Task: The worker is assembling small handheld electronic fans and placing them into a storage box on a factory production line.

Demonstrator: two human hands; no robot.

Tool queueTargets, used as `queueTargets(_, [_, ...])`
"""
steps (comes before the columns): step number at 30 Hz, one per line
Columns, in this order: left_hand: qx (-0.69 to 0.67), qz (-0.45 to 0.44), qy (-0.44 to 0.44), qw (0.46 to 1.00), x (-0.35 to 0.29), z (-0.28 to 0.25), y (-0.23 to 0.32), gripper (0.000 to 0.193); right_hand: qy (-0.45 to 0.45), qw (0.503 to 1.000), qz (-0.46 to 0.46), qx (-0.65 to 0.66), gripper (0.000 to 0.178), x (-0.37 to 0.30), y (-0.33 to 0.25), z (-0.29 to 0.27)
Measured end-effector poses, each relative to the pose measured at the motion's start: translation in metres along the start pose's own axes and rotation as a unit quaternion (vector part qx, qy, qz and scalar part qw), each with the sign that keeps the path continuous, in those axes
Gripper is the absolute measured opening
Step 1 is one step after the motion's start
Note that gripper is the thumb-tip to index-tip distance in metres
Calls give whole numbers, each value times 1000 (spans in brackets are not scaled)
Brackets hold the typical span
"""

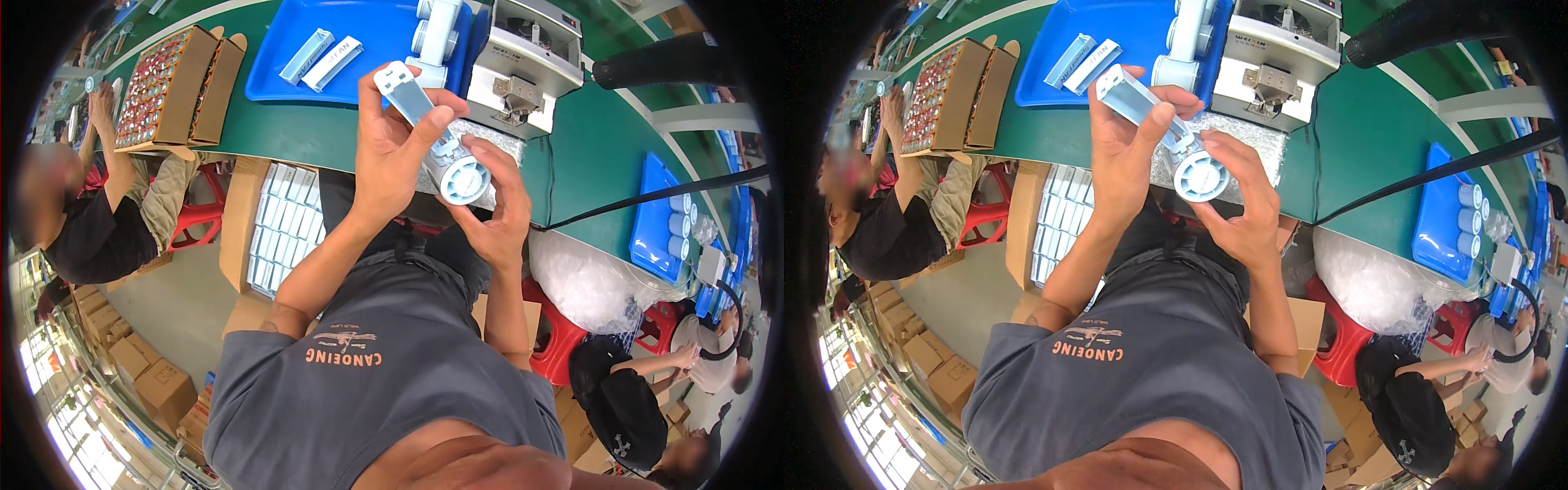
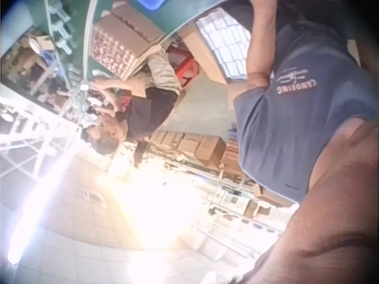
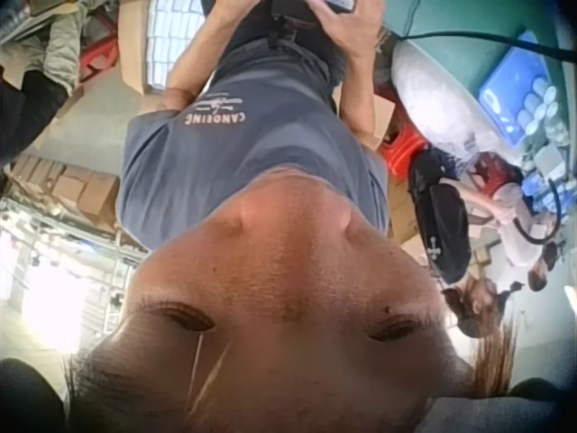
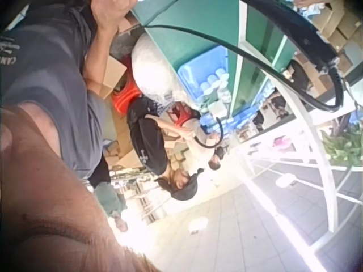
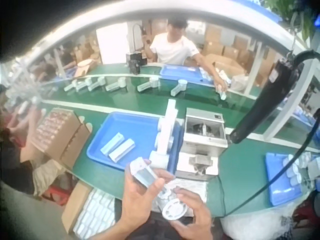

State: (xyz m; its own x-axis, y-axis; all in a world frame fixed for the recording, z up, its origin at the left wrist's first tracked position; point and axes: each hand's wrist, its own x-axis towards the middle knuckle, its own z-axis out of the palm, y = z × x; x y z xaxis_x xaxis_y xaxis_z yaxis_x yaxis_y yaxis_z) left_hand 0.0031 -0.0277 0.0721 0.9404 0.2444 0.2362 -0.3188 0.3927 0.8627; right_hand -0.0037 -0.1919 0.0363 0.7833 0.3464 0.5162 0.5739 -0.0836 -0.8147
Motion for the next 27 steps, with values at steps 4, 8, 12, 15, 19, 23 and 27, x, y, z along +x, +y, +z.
queueTargets(4, [0, 6, -12, 1000, -3, 3, 2, 48, 37, 999, 2, 2, 70, -2, -1, 5])
queueTargets(8, [15, 17, -33, 999, -4, 2, 3, 48, 37, 999, -2, 3, 70, -5, 0, 5])
queueTargets(12, [46, 35, -56, 997, -7, 1, 2, 47, 38, 999, -5, -3, 70, -8, 0, 4])
queueTargets(15, [45, 39, -50, 997, -10, 2, 1, 48, 39, 999, -6, -17, 71, -10, -1, 3])
queueTargets(19, [50, 50, -62, 996, -11, 2, 1, 49, 56, 998, -17, -12, 69, -10, 0, 1])
queueTargets(23, [42, 41, -72, 996, -10, 1, -5, 49, 33, 997, -45, -52, 68, -5, 3, -4])
queueTargets(27, [30, 30, -83, 996, -11, 1, -14, 51, 37, 990, -59, -126, 66, -4, 4, 0])
